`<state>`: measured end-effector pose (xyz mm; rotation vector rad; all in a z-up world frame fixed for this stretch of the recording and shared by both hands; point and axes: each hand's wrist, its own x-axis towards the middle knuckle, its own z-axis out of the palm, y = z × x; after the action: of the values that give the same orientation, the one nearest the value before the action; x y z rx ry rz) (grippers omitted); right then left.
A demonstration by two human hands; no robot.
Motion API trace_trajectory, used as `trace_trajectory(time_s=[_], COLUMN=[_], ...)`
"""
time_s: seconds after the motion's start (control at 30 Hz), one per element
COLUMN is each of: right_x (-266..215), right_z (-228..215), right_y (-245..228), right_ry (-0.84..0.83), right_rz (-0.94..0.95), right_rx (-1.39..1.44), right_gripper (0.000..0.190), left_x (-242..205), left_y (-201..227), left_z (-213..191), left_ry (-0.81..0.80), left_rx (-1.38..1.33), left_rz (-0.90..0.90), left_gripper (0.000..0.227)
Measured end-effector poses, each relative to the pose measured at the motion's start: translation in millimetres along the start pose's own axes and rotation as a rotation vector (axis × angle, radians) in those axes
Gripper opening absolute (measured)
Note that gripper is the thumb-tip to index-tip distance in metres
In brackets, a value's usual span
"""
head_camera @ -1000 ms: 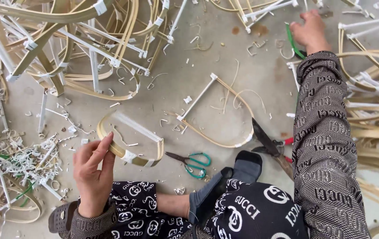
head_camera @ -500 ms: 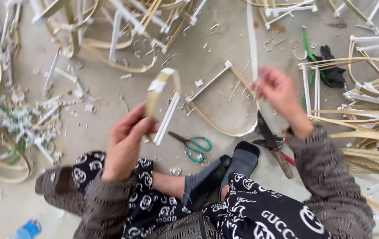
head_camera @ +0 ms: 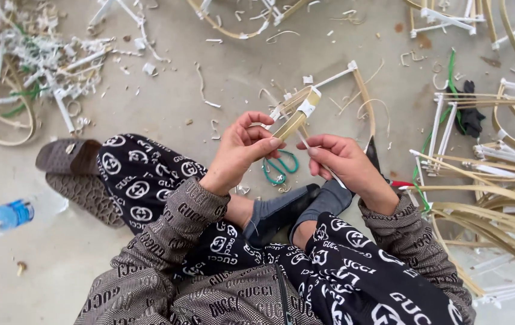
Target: Assembling and securing bamboo strips using tape and tools to create structural frames.
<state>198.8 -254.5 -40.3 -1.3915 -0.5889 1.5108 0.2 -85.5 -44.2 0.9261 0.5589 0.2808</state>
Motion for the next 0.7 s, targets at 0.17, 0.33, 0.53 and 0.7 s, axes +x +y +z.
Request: trace_trajectory(time_s=[0.17,0.33,0.53,0.7], right_x=[-12.2,-32.1,-52.2,-60.1], right_z=[-16.4,-43.3,-49.0,-11.5], right_y=[12.1,38.1,25.4,-33.7], right_ry=[-0.064,-0.109,-0.095,0.320], right_rz=[0.082,0.148,0.194,-0.381], right_rx=[0.050,0.042,-0.139,-0.858], right_gripper=[0.028,0.027,0.029,0.024], left_x=[-6.3,-0.8,6.1,7.2], left_y=[6.7,1.0,-8.9,-20.2], left_z=[-3.4,-5.7,-3.5,10.3], left_ry=[-0.026,-0.027,-0.024,-0.084], left_rx=[-0.011,-0.015,-0.014,0.259], left_rz=[-0.023,-0.039,-0.058,0.019], left_gripper=[0.052,0.051,0.044,0.036])
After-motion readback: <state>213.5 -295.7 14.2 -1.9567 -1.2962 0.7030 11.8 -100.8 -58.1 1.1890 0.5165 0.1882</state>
